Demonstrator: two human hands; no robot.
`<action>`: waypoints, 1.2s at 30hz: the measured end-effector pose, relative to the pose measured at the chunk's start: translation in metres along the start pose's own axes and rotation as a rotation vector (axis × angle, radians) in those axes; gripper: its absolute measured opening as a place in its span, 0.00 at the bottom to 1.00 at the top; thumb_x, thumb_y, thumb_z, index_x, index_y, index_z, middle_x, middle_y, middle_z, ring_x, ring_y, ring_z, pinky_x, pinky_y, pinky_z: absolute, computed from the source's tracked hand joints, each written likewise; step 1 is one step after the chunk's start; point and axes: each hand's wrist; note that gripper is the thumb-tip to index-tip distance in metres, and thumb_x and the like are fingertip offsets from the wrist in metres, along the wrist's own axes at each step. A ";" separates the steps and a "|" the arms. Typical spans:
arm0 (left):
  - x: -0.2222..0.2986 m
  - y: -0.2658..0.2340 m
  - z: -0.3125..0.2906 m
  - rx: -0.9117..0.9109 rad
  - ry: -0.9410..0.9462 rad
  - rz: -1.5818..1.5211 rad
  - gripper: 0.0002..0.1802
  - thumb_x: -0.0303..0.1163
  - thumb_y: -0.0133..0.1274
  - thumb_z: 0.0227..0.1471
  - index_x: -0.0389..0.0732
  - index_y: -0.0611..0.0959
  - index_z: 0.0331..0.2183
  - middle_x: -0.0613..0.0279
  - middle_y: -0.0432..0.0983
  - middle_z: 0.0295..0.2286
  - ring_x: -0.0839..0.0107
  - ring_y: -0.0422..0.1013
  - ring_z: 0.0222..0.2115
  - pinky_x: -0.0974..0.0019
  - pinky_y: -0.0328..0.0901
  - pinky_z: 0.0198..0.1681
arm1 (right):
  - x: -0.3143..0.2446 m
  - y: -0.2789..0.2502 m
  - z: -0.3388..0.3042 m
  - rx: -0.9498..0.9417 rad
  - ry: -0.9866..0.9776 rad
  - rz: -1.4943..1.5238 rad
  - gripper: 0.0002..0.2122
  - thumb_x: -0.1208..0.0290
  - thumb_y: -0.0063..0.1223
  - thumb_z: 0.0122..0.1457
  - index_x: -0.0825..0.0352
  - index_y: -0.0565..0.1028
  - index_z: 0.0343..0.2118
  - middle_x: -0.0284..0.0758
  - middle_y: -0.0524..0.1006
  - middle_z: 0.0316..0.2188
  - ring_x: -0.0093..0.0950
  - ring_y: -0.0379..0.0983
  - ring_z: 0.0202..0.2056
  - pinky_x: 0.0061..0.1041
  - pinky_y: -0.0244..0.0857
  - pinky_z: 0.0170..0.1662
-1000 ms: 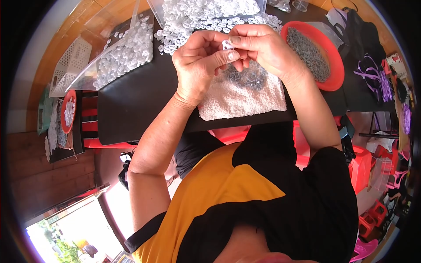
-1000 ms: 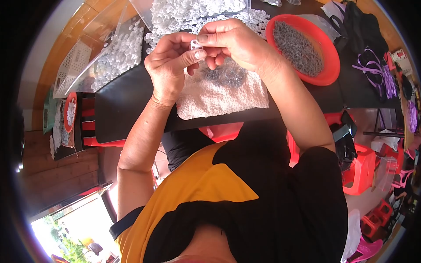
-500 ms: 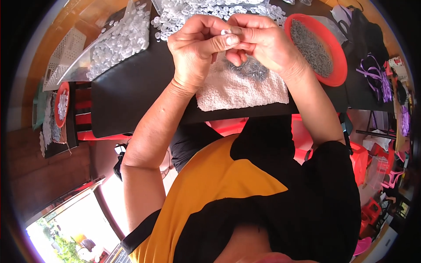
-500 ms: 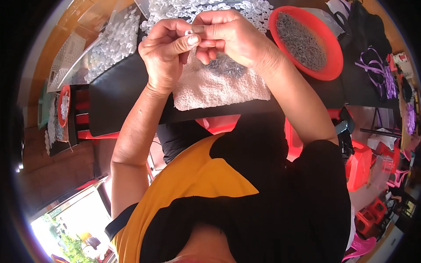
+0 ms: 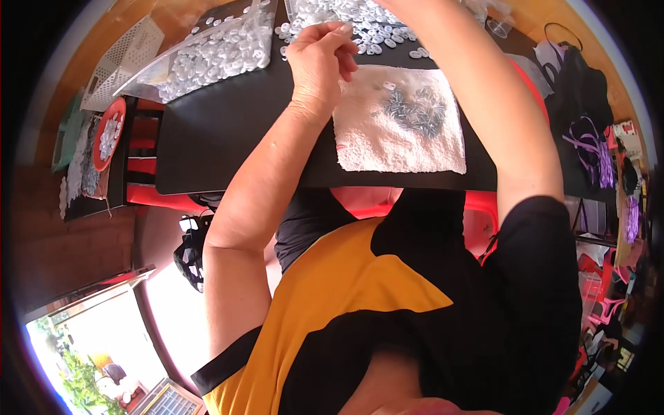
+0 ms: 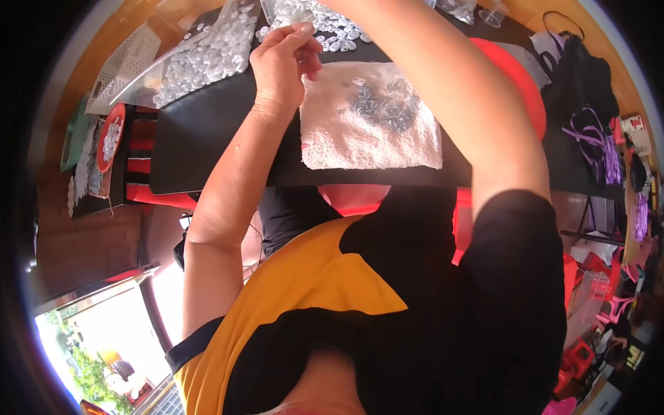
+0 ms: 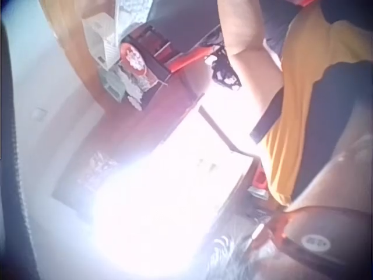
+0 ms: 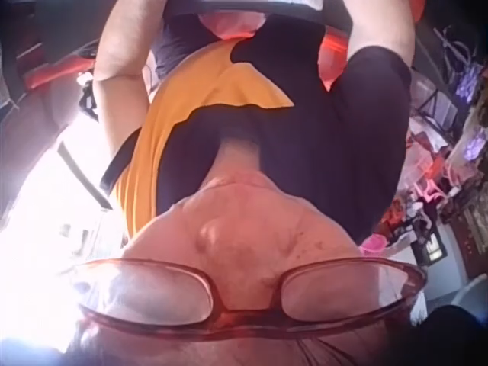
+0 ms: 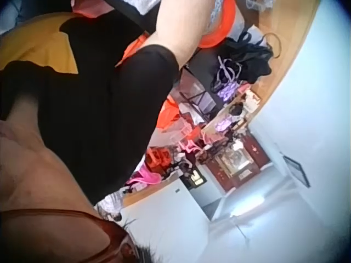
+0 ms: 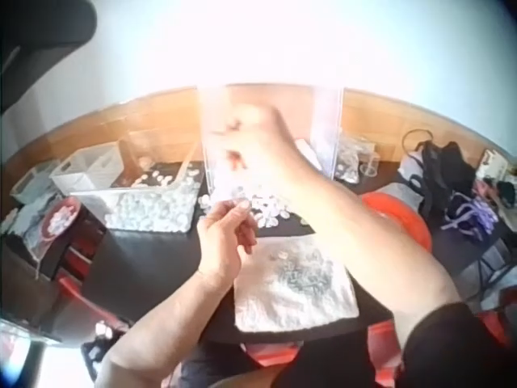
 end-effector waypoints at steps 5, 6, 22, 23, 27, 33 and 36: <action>-0.008 0.001 0.012 0.025 -0.161 0.019 0.09 0.27 0.55 0.50 0.32 0.78 0.34 0.57 0.75 0.21 0.72 0.67 0.15 0.70 0.58 0.15 | 0.078 0.025 0.099 -0.015 -0.591 -0.558 0.04 0.76 0.59 0.46 0.69 0.75 0.23 0.37 0.75 0.18 0.26 0.73 0.21 0.25 0.65 0.25; -0.005 -0.004 0.012 0.042 -0.145 0.012 0.09 0.26 0.55 0.50 0.32 0.79 0.34 0.57 0.75 0.21 0.72 0.67 0.15 0.70 0.58 0.15 | 0.074 0.028 0.083 -0.037 -0.586 -0.556 0.04 0.76 0.59 0.46 0.69 0.75 0.23 0.37 0.75 0.18 0.26 0.73 0.21 0.25 0.65 0.25; 0.000 -0.001 0.002 -0.130 -0.138 0.157 0.08 0.25 0.55 0.49 0.32 0.81 0.33 0.61 0.74 0.20 0.75 0.66 0.14 0.73 0.58 0.15 | 0.088 -0.056 -0.095 -0.384 0.018 -1.156 0.06 0.69 0.55 0.47 0.64 0.78 0.27 0.41 0.78 0.25 0.40 0.76 0.31 0.36 0.67 0.35; -0.001 -0.001 0.003 -0.135 -0.137 0.163 0.08 0.25 0.55 0.49 0.32 0.81 0.33 0.61 0.74 0.20 0.75 0.66 0.14 0.73 0.58 0.15 | 0.089 -0.061 -0.094 -0.337 0.033 -1.016 0.06 0.69 0.55 0.48 0.64 0.78 0.27 0.40 0.78 0.24 0.39 0.75 0.29 0.36 0.67 0.34; 0.004 0.005 -0.002 -0.333 -0.147 0.236 0.10 0.30 0.55 0.52 0.33 0.81 0.34 0.62 0.74 0.22 0.75 0.67 0.16 0.74 0.58 0.16 | 0.090 -0.080 -0.089 -0.107 0.124 -0.464 0.05 0.72 0.56 0.52 0.68 0.77 0.26 0.29 0.74 0.18 0.19 0.68 0.23 0.21 0.62 0.28; 0.007 0.009 -0.006 -0.495 -0.356 0.084 0.15 0.37 0.54 0.56 0.32 0.80 0.29 0.61 0.74 0.21 0.75 0.67 0.16 0.74 0.58 0.16 | 0.095 -0.066 -0.106 0.027 0.043 -0.276 0.05 0.74 0.57 0.52 0.69 0.75 0.29 0.28 0.75 0.21 0.18 0.70 0.26 0.20 0.63 0.30; 0.007 0.002 0.000 -0.635 -0.522 -0.036 0.13 0.34 0.49 0.59 0.32 0.79 0.32 0.60 0.73 0.22 0.73 0.67 0.18 0.74 0.57 0.16 | 0.084 -0.061 -0.113 0.028 -0.298 -0.606 0.03 0.82 0.52 0.55 0.72 0.74 0.33 0.30 0.75 0.28 0.19 0.73 0.32 0.19 0.67 0.38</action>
Point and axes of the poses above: each hand's wrist, its own z-axis towards the middle knuckle, its own y-axis out of the palm, x = y × z
